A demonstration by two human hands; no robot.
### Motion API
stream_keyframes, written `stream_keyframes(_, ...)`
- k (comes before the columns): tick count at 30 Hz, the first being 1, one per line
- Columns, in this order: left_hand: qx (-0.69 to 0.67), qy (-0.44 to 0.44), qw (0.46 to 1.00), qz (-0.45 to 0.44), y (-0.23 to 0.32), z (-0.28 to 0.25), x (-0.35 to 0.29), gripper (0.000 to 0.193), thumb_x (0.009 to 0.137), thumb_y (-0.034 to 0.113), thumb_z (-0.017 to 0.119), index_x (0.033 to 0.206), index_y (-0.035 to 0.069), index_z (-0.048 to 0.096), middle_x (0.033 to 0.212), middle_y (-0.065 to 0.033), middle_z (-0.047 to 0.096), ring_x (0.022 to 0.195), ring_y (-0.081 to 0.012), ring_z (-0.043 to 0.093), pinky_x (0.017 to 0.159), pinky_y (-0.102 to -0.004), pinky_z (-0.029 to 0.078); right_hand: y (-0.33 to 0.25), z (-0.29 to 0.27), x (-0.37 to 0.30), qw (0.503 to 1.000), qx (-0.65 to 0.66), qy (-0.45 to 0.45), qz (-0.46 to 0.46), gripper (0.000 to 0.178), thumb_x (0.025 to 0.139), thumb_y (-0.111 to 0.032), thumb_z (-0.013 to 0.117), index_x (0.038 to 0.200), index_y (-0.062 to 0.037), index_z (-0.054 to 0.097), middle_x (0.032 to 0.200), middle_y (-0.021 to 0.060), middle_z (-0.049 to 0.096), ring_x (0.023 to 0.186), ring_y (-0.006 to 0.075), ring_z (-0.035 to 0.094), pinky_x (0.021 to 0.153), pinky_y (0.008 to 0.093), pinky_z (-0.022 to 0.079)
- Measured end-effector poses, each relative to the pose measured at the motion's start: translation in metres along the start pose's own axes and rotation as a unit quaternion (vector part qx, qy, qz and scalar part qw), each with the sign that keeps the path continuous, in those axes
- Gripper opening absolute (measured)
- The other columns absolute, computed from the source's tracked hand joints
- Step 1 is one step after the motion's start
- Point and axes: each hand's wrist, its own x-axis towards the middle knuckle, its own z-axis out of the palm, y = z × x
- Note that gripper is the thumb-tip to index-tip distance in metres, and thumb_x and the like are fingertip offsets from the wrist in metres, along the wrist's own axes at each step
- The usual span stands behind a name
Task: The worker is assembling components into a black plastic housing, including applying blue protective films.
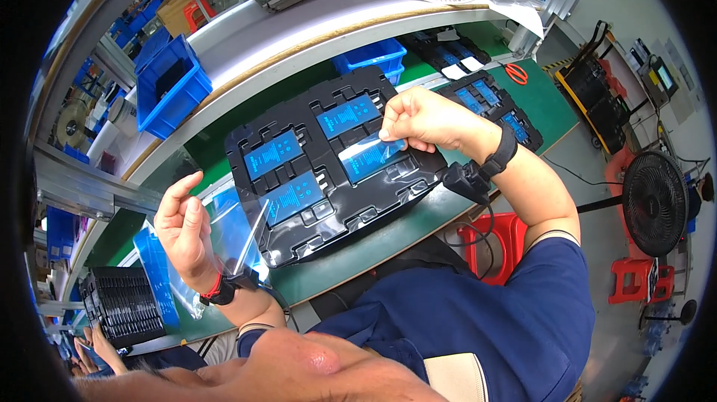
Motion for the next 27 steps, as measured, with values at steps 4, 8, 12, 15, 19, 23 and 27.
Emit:
stream_keyframes(4,-0.007,0.000,1.000,-0.001,-0.001,0.001,0.000,0.032,0.086,0.009,0.058,0.114,-0.006,0.055,0.058,0.0063,0.045,0.046,-0.0001,0.033,0.042,-0.0158,0.022,0.001,0.000,0.001,1.000,0.001,-0.001,0.000,0.010,0.078,-0.007,0.066,0.073,-0.0017,0.059,0.052,-0.0023,0.051,0.036,0.0032,0.042,0.032,0.0179,0.031)
stream_keyframes(8,-0.003,0.003,1.000,0.002,-0.001,0.002,0.000,0.032,0.086,0.009,0.058,0.113,-0.006,0.055,0.058,0.0066,0.044,0.046,0.0001,0.033,0.042,-0.0157,0.021,0.000,0.001,0.000,1.000,-0.014,0.000,0.000,0.010,0.078,-0.007,0.065,0.074,-0.0014,0.058,0.053,-0.0023,0.051,0.036,0.0032,0.042,0.032,0.0178,0.031)
stream_keyframes(12,-0.004,0.005,1.000,-0.001,-0.001,0.003,0.000,0.032,0.086,0.008,0.058,0.113,-0.007,0.055,0.058,0.0069,0.044,0.046,0.0002,0.033,0.042,-0.0157,0.021,-0.001,0.003,0.000,1.000,-0.023,0.009,0.002,0.010,0.079,-0.007,0.065,0.074,-0.0014,0.058,0.052,-0.0026,0.051,0.036,0.0031,0.042,0.032,0.0180,0.032)
stream_keyframes(15,-0.006,0.005,1.000,-0.001,0.000,0.004,0.000,0.032,0.086,0.008,0.058,0.114,-0.007,0.055,0.058,0.0070,0.044,0.046,0.0002,0.032,0.043,-0.0158,0.021,-0.006,0.008,-0.004,0.995,-0.092,0.031,0.001,0.009,0.079,-0.007,0.065,0.074,-0.0017,0.059,0.052,-0.0026,0.051,0.037,0.0030,0.042,0.033,0.0179,0.032)
stream_keyframes(19,-0.022,0.012,1.000,-0.018,0.004,0.004,-0.001,0.030,0.083,0.007,0.062,0.110,-0.005,0.059,0.060,0.0064,0.046,0.049,-0.0007,0.039,0.046,-0.0144,0.028,-0.011,0.017,-0.006,0.979,-0.194,0.062,-0.014,0.011,0.078,-0.009,0.066,0.076,-0.0011,0.059,0.053,0.0005,0.053,0.041,0.0064,0.047,0.037,0.0223,0.035)
stream_keyframes(23,-0.001,0.010,1.000,-0.002,0.001,0.005,0.000,0.032,0.086,0.008,0.057,0.113,-0.007,0.055,0.058,0.0069,0.043,0.046,0.0001,0.032,0.043,-0.0159,0.021,-0.003,0.018,-0.006,0.899,-0.389,0.105,-0.174,0.015,0.074,-0.009,0.069,0.075,0.0012,0.058,0.057,0.0117,0.058,0.053,0.0216,0.060,0.049,0.0324,0.044)
stream_keyframes(27,0.004,0.010,1.000,0.009,-0.001,0.001,-0.001,0.031,0.086,0.008,0.057,0.113,-0.007,0.055,0.057,0.0068,0.043,0.046,0.0001,0.032,0.043,-0.0160,0.021,-0.020,0.029,-0.023,0.811,-0.524,0.222,-0.137,0.029,0.073,-0.015,0.068,0.095,-0.0026,0.054,0.075,0.0191,0.062,0.073,0.0379,0.061,0.065,0.0436,0.049)
